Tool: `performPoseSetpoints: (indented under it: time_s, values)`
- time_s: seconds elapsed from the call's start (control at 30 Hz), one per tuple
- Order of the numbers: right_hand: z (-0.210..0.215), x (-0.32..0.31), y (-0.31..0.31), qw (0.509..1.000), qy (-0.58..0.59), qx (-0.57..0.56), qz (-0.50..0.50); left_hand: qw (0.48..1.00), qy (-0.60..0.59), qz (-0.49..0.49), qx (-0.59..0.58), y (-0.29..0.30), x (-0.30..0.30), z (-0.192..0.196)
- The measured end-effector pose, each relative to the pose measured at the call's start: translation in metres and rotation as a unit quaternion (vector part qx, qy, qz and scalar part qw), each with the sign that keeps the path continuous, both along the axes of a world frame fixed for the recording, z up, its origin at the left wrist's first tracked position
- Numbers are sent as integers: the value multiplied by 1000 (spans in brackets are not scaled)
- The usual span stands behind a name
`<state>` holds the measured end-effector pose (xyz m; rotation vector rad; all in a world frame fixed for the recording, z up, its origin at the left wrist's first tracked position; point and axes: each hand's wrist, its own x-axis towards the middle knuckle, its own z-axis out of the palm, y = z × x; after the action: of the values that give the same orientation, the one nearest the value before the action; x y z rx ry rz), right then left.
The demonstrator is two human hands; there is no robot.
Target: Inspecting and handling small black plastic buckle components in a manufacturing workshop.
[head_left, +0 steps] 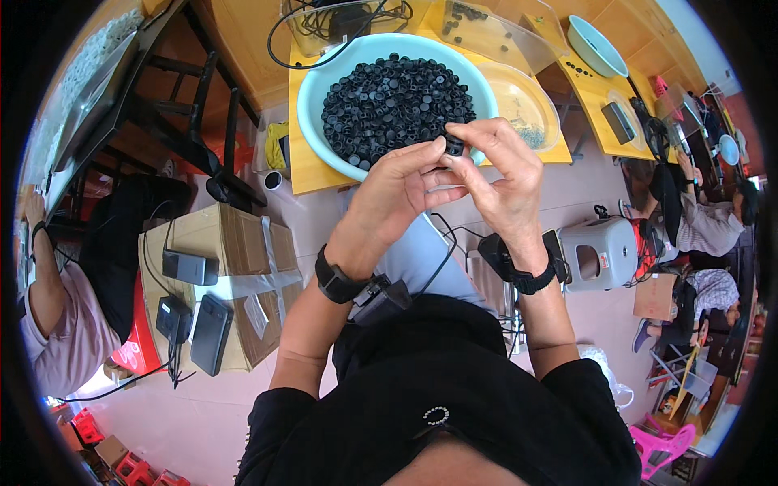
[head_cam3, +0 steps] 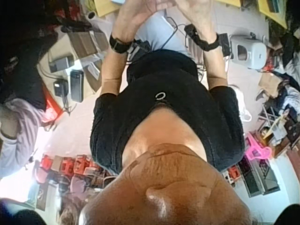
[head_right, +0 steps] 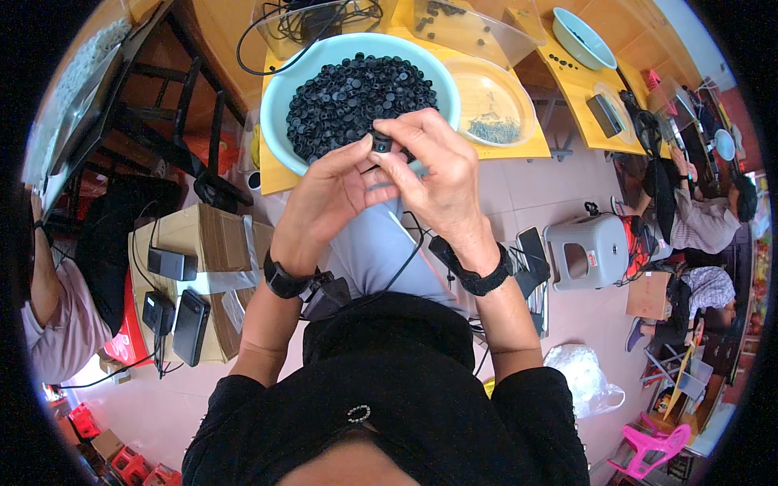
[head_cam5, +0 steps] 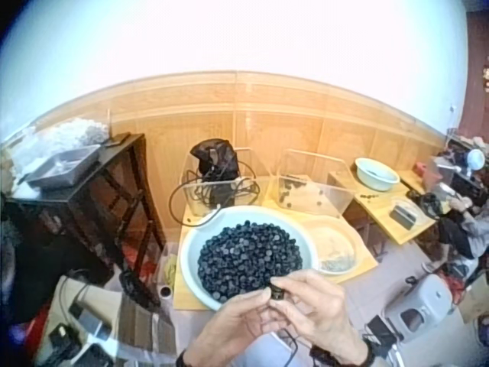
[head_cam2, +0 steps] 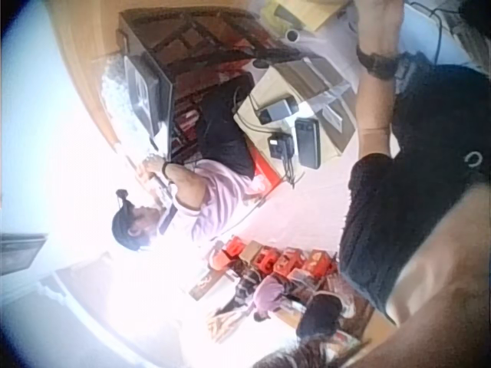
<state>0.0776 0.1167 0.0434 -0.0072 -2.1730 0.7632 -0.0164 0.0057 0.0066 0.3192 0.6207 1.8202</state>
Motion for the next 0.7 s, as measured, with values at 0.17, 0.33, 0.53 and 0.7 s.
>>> performPoseSetpoints:
  time_s: [0.17, 0.33, 0.53, 0.7]
  values:
    - [-2, 0, 0, 1000, 16, -20, -4, 1000, -11, 5, -13, -2, 3, 5]
    - [-4, 2, 4, 1000, -1, -30, 4, 1000, -8, -22, 1, -3, 2, 6]
    - [-2, 5, 5, 1000, 7, 5, 4, 999, 53, 5, -6, -4, 3, 2]
    - [-2, 7, 3, 999, 2, 40, -5, 997, 66, 31, -1, -5, 6, 0]
